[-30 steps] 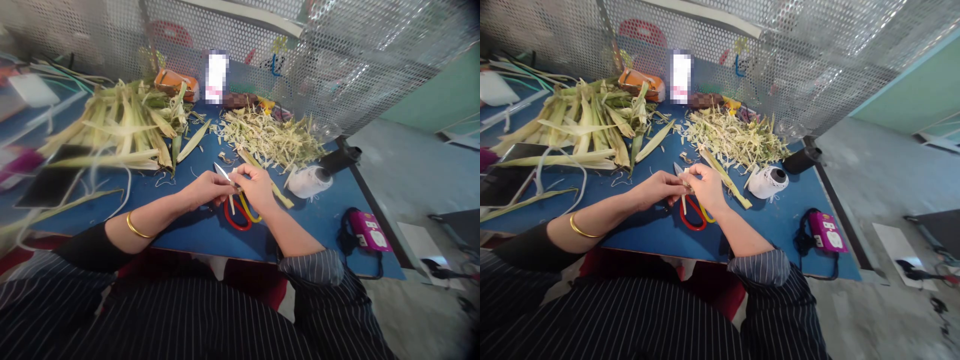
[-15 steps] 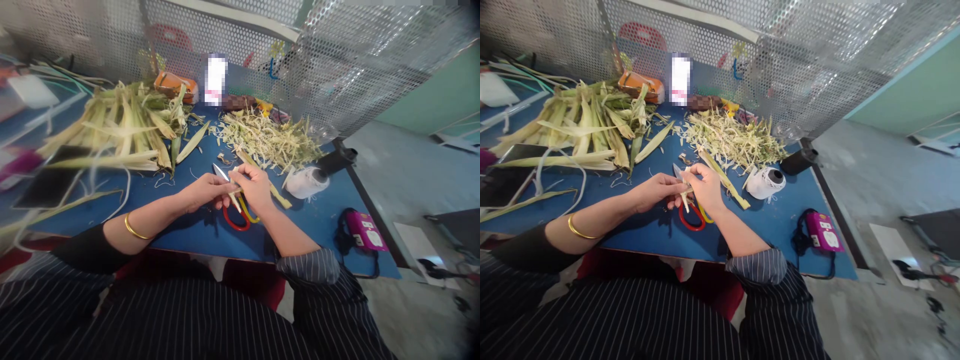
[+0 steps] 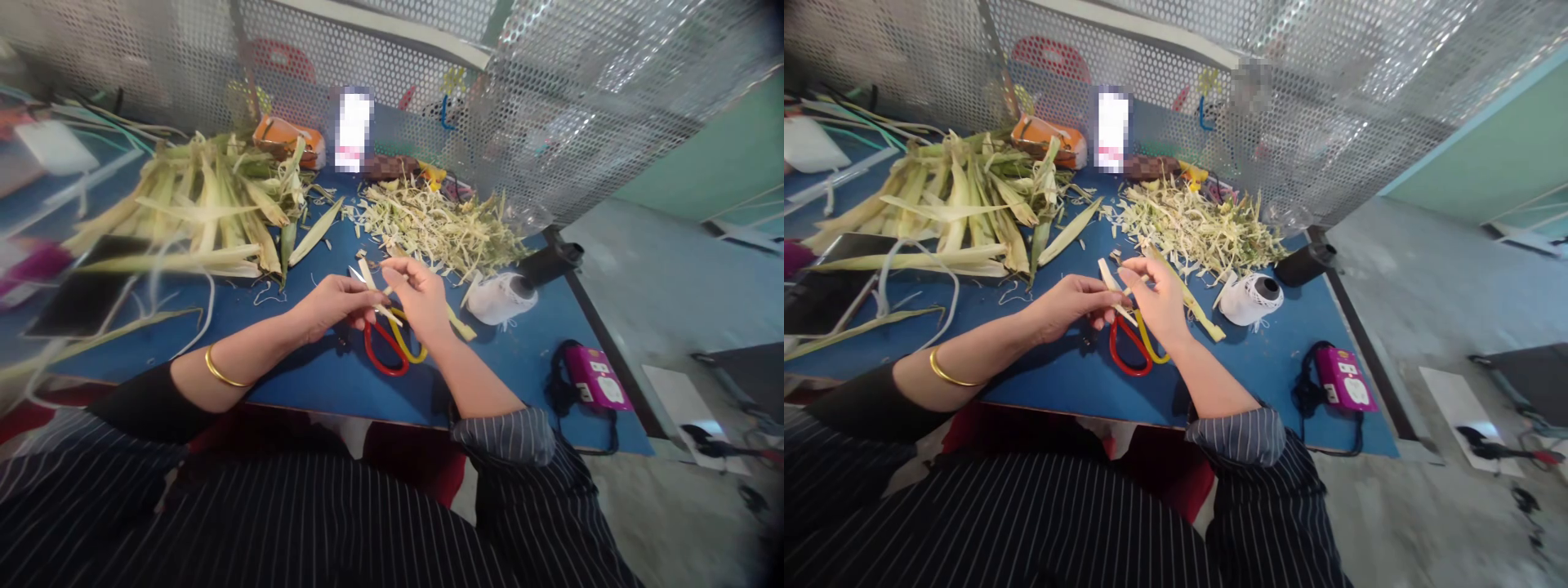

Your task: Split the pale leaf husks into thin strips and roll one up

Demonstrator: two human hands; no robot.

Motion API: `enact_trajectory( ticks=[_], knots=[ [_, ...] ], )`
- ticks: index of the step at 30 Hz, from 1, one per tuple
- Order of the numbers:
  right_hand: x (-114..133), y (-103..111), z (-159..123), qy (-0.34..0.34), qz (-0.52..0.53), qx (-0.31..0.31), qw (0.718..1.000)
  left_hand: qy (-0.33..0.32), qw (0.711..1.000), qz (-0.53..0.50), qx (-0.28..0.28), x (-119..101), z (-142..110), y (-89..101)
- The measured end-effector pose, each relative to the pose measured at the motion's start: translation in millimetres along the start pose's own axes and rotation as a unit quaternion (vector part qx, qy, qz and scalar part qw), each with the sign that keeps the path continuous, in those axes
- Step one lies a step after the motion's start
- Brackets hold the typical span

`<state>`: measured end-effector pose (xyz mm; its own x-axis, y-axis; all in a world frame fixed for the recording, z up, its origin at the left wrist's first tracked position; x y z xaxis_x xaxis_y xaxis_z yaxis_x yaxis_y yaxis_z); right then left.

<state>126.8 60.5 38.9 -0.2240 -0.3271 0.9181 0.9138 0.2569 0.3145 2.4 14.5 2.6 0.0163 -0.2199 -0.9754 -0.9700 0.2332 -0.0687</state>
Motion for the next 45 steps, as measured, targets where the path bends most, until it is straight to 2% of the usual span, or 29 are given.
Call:
enact_trajectory(
  ticks=[2, 4, 7, 10, 13, 16, 18, 19, 21, 23, 25, 27, 31, 39, 45],
  knots=[
    [-10.1, 2.5, 3.4, -0.045, 0.059, 0.004, 0.997, -0.003, 0.999, -0.016, -0.030, -1.4, 0.6, 6.1],
    [-17.0, -0.8, 4.4, -0.078, 0.095, 0.034, 0.992, 0.005, 0.999, -0.021, -0.037, -0.9, 1.0, 8.1],
    [-18.1, -8.0, 2.3, -0.080, 0.110, 0.069, 0.988, 0.021, 0.999, -0.008, -0.028, 0.7, 1.4, 6.0],
    [-19.5, -8.1, 1.0, -0.074, 0.123, 0.035, 0.989, 0.012, 1.000, 0.014, -0.016, -0.9, 1.6, 2.5],
    [-21.5, -4.1, 2.3, -0.074, 0.099, 0.012, 0.992, 0.007, 0.999, 0.020, -0.028, -1.7, 1.2, 3.1],
    [-3.0, 16.2, 2.2, 0.014, -0.010, -0.056, 0.998, 0.010, 0.998, -0.036, -0.055, -2.0, 0.5, 8.4],
    [22.0, 33.2, -6.3, 0.111, -0.115, -0.145, 0.976, -0.012, 0.993, -0.095, -0.062, -5.5, 0.5, 12.3],
    [32.7, 35.6, -11.4, 0.146, -0.155, -0.164, 0.963, -0.027, 0.991, -0.119, -0.063, -8.1, 0.6, 14.1],
    [42.8, 26.9, -17.2, 0.167, -0.196, -0.125, 0.958, -0.059, 0.986, -0.144, -0.064, -13.5, 0.6, 17.0],
    [38.7, 6.0, -19.1, 0.143, -0.200, -0.029, 0.969, -0.081, 0.983, -0.150, -0.067, -17.2, 0.1, 17.5],
    [28.2, -12.8, -20.6, 0.109, -0.189, 0.031, 0.975, -0.088, 0.982, -0.151, -0.071, -18.3, -0.2, 15.3],
    [17.0, -23.6, -20.7, 0.080, -0.179, 0.042, 0.980, -0.084, 0.982, -0.152, -0.077, -17.3, -0.3, 12.0],
    [5.4, -28.7, -19.4, 0.056, -0.166, 0.040, 0.984, -0.088, 0.979, -0.151, -0.107, -14.9, 0.2, 10.8],
    [15.7, -31.5, -19.3, 0.095, -0.163, 0.098, 0.977, -0.119, 0.965, -0.177, -0.151, -14.1, 0.1, 19.9],
    [17.2, -33.6, -19.5, 0.106, -0.149, 0.116, 0.976, -0.139, 0.971, -0.141, -0.136, -18.0, -1.3, 20.4]
  ],
)
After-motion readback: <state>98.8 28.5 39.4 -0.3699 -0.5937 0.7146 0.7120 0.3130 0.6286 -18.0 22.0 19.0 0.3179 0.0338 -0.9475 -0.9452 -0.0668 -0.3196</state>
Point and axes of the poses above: each hand's wrist, its own z-axis towards the middle knuckle, its own y-axis out of the back of the hand, x = y × z, the point moved 7 cm from there along z, towards the middle knuckle, and after that the axes turned 3 degrees about x, right-handed, at the moved point
